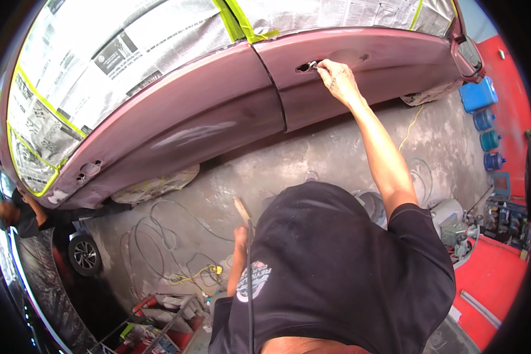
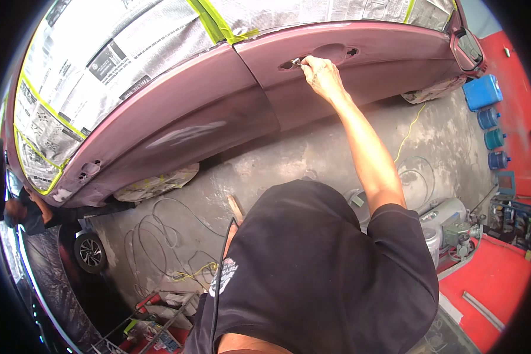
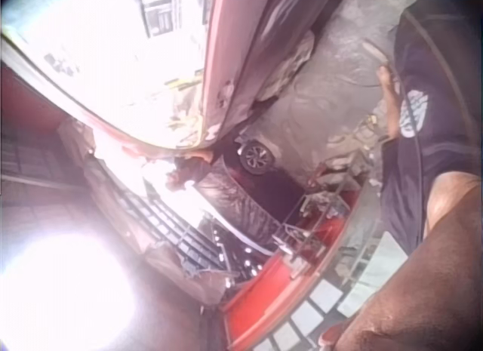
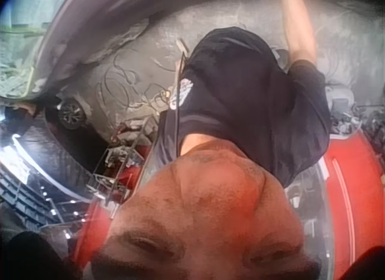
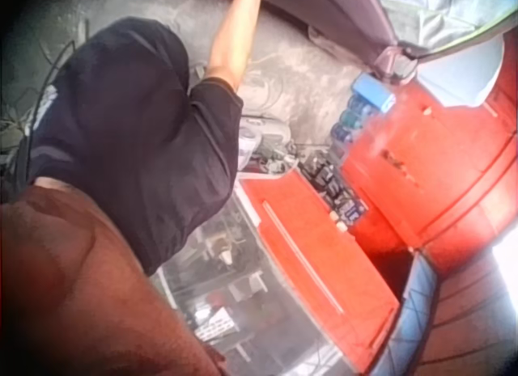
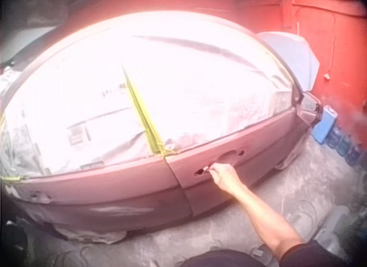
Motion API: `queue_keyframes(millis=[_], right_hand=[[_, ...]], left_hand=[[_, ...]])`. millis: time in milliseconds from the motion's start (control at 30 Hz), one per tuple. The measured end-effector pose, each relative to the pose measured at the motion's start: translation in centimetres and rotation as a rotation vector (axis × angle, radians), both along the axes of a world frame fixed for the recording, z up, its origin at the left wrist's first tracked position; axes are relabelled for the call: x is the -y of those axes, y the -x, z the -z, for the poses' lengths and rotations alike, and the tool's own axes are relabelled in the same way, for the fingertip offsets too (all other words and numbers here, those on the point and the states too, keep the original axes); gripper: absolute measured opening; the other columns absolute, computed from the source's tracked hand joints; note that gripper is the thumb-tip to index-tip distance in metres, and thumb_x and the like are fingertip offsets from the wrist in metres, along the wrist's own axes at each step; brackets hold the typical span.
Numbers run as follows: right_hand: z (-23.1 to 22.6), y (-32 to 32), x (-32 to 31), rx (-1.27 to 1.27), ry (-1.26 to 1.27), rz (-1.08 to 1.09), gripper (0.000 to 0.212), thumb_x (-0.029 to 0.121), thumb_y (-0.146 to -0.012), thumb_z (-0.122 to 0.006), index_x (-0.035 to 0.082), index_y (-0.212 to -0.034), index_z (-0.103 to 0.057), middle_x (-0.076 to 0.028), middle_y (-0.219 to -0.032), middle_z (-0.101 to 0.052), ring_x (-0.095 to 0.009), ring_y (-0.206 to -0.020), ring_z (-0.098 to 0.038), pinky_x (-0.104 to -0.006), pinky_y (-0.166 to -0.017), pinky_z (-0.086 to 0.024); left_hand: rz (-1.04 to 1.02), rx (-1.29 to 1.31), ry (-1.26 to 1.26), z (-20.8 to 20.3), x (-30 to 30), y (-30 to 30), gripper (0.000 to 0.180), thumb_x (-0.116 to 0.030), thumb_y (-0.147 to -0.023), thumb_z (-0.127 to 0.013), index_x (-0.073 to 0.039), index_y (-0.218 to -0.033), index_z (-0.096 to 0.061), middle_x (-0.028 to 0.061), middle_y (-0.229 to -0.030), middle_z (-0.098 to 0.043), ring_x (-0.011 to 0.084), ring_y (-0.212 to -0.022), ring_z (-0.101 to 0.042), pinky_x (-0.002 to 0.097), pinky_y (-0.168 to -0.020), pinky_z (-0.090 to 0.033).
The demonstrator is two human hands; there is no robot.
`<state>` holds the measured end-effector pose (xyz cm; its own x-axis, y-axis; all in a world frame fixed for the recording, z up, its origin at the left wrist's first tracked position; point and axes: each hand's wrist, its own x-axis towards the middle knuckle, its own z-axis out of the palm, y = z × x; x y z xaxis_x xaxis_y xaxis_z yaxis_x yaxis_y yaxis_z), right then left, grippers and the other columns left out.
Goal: The person cleans the door handle area of a maroon car using a brush and a cloth. They scrub the recessed handle area and wipe the surrounding surface, then briefly open the door to clean the inner edge before closing it and continuing to scrub the handle.
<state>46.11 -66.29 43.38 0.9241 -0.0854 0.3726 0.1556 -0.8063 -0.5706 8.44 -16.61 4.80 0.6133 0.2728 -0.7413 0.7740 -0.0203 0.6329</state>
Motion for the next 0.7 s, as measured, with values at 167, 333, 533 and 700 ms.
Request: queue_keyframes(millis=[167, 333, 533, 700], right_hand=[[-0.9, 0.1, -1.1, -0.089, 0.082, 0.057, 0.018, 0.020, -0.095, -0.065, 0.005, -0.104, -0.068, -0.019, -0.084, -0.070, -0.036, -0.080, -0.069, -0.0433, -0.073, -0.053], [-0.3, 0.2, -0.9, -0.057, 0.036, 0.069, 0.020, 0.024, -0.094, -0.065, 0.006, -0.101, -0.068, -0.017, -0.086, -0.071, -0.036, -0.083, -0.069, -0.0464, -0.076, -0.053], [-0.7, 0.0, -1.6, -0.039, -0.054, 0.085, 0.028, 0.032, -0.092, -0.069, 0.006, -0.099, -0.070, -0.014, -0.085, -0.071, -0.034, -0.078, -0.069, -0.0442, -0.072, -0.053], [-1.9, 0.4, -2.6, -0.036, 0.095, 0.086, 0.033, 0.037, -0.092, -0.069, 0.004, -0.094, -0.071, -0.014, -0.080, -0.071, -0.034, -0.077, -0.069, -0.0437, -0.069, -0.053]], left_hand=[[-0.047, -0.065, 0.036, -1.5, 1.1, -0.6, 0.023, -0.010, -0.084, -0.057, 0.005, -0.091, -0.074, 0.0096, -0.076, -0.064, 0.0197, -0.067, -0.058, 0.0364, -0.057, -0.046], [-0.077, -0.054, 0.101, -2.7, 1.4, -0.8, 0.022, -0.010, -0.085, -0.057, 0.005, -0.091, -0.073, 0.0100, -0.074, -0.064, 0.0205, -0.062, -0.059, 0.0356, -0.052, -0.046], [-0.038, -0.119, 0.097, -6.9, 2.0, -1.7, 0.018, -0.014, -0.088, -0.061, 0.001, -0.084, -0.071, 0.0051, -0.065, -0.058, 0.0157, -0.049, -0.050, 0.0317, -0.043, -0.038], [0.019, -0.049, -0.024, -12.2, 3.3, -3.5, 0.017, -0.016, -0.090, -0.062, -0.003, -0.082, -0.069, 0.0002, -0.060, -0.051, 0.0113, -0.045, -0.041, 0.0299, -0.040, -0.029]])
